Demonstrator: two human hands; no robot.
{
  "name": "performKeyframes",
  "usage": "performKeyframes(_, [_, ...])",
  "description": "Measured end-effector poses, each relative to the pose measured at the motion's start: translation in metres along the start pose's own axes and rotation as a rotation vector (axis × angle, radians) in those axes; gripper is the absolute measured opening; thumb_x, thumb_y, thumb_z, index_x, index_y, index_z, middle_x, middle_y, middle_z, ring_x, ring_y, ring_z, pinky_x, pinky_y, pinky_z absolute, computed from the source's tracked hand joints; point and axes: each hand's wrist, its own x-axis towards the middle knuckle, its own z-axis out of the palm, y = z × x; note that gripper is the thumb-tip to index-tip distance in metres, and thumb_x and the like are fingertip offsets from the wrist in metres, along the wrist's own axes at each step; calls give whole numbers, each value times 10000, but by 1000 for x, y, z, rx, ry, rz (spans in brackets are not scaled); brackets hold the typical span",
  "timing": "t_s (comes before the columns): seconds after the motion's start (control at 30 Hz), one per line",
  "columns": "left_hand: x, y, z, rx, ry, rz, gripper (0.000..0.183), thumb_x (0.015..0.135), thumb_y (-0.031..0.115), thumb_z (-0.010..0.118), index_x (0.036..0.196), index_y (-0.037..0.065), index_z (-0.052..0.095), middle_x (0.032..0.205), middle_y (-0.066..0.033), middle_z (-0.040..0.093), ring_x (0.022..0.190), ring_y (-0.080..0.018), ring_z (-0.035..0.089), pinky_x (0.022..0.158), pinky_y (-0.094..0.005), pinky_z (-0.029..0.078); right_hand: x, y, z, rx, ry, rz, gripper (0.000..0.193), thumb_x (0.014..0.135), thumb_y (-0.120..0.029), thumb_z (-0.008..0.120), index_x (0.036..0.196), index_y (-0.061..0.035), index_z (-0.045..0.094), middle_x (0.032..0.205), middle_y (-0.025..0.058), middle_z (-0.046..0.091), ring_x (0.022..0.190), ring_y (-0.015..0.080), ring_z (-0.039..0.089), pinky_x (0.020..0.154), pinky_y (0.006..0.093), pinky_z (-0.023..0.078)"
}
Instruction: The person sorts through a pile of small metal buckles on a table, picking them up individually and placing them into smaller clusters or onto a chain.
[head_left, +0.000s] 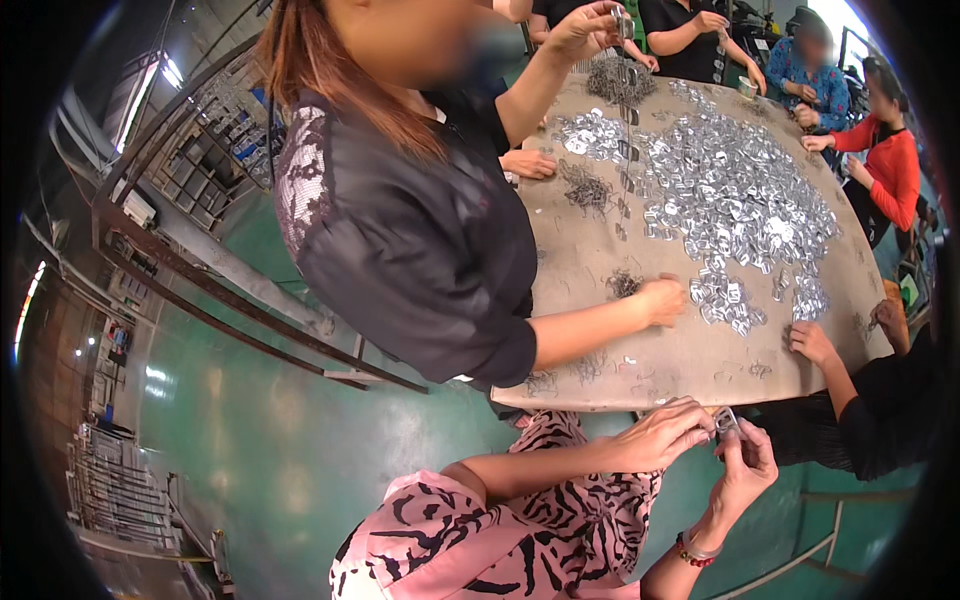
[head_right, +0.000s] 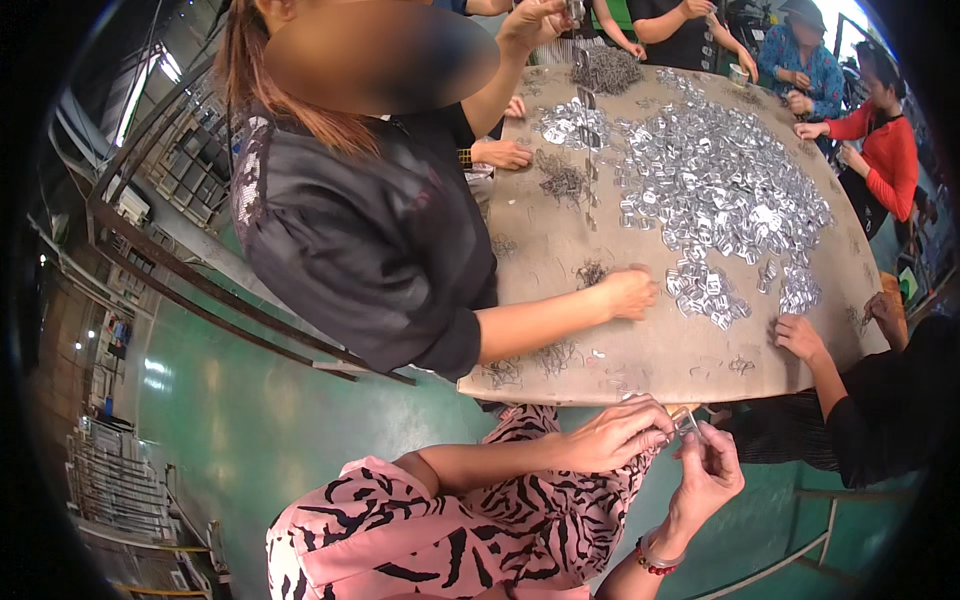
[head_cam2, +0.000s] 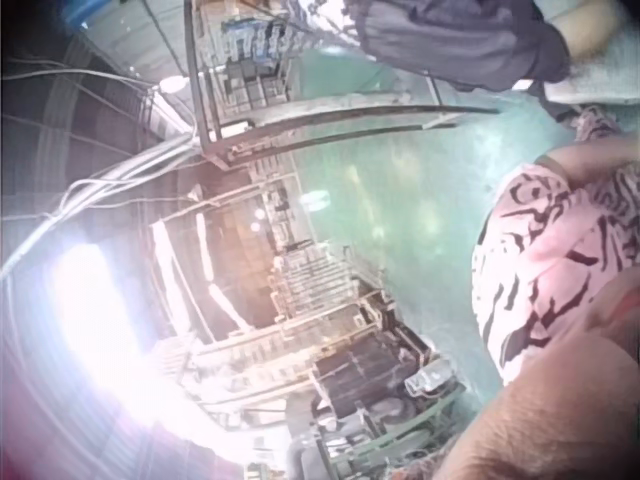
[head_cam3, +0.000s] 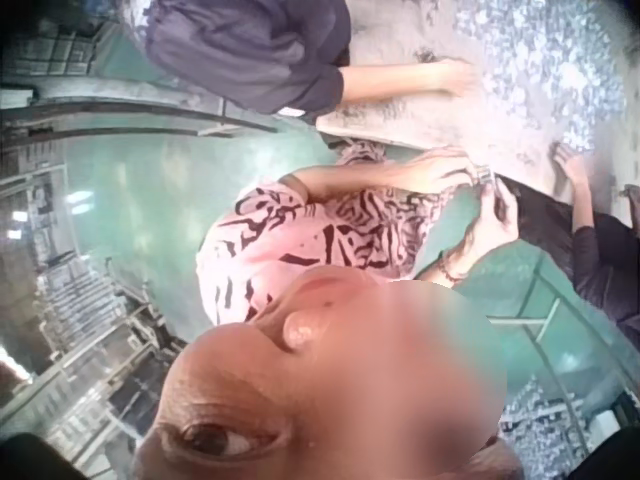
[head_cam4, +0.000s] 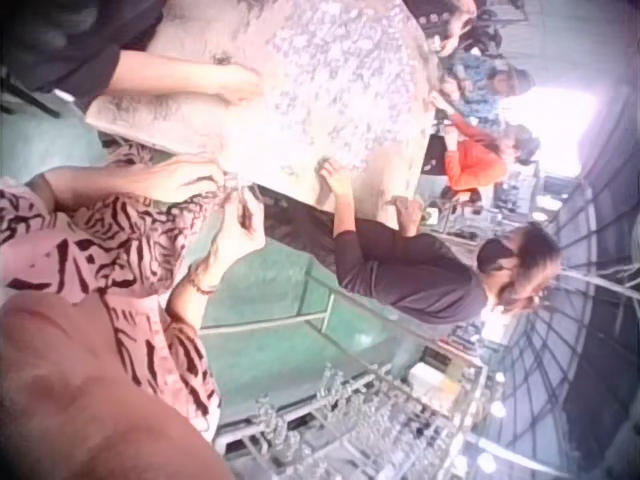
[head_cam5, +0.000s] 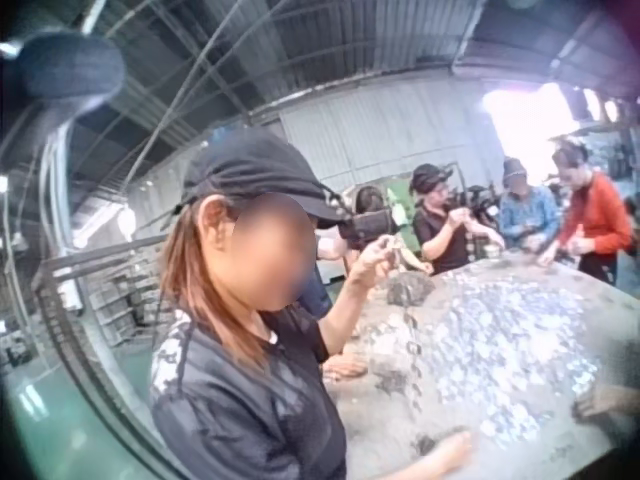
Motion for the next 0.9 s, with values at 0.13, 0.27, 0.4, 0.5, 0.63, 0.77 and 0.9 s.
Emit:
performKeyframes(0.13, [9, 7, 4, 19, -2, -30, 84, 883, 89, 524, 934, 24, 535, 875, -121, 542, 835, -276, 543, 756, -369, 433, 0, 1, -5, -119, 22, -115, 224, 711, 183, 587, 878, 38, 625, 748, 28, 536, 602, 57, 462, 540, 191, 429])
performKeyframes(0.27, [-3, -8, 4, 38, -75, -63, 133, 871, 83, 541, 989, 23, 555, 968, -126, 568, 877, -271, 570, 786, -350, 454, -6, 17, -6, 30, 30, -25, 192, 714, 168, 593, 871, 59, 611, 797, 76, 567, 582, 77, 497, 527, 181, 428])
performKeyframes(0.4, [-4, -8, 12, -158, 69, -242, 216, 879, 94, 546, 1078, 11, 548, 1099, -126, 587, 977, -234, 583, 854, -315, 460, -7, 7, -5, 309, 65, 98, 165, 732, 159, 586, 865, 63, 600, 797, 109, 577, 563, 116, 554, 505, 209, 471])
performKeyframes(0.5, [-8, -38, -5, -79, -121, -394, 274, 892, 120, 541, 1142, 8, 529, 1124, -124, 599, 1010, -205, 589, 872, -309, 457, -7, -2, -8, 365, 12, 129, 131, 744, 155, 577, 845, 73, 592, 794, 134, 575, 564, 151, 586, 499, 242, 515])
performKeyframes(0.63, [7, -69, -29, 120, -248, -553, 253, 895, 151, 533, 1111, 20, 534, 1095, -192, 585, 954, -283, 607, 810, -359, 473, -8, -4, -11, 363, -38, 151, 140, 727, 171, 579, 832, 78, 590, 795, 136, 573, 570, 152, 591, 491, 237, 508])
performKeyframes(0.77, [23, -89, -37, 351, -184, -466, 217, 883, 116, 523, 1049, -18, 557, 966, -221, 604, 889, -353, 598, 757, -406, 478, -9, -2, -14, 335, -54, 187, 147, 726, 181, 566, 830, 80, 586, 804, 127, 569, 579, 144, 587, 497, 229, 500])
performKeyframes(0.9, [52, -137, -36, 585, -125, -262, 177, 802, 5, 504, 939, -40, 606, 908, -231, 597, 878, -394, 576, 777, -440, 468, -12, 5, -10, 349, -60, 242, 159, 724, 189, 556, 836, 79, 583, 818, 113, 566, 605, 126, 580, 527, 216, 491])
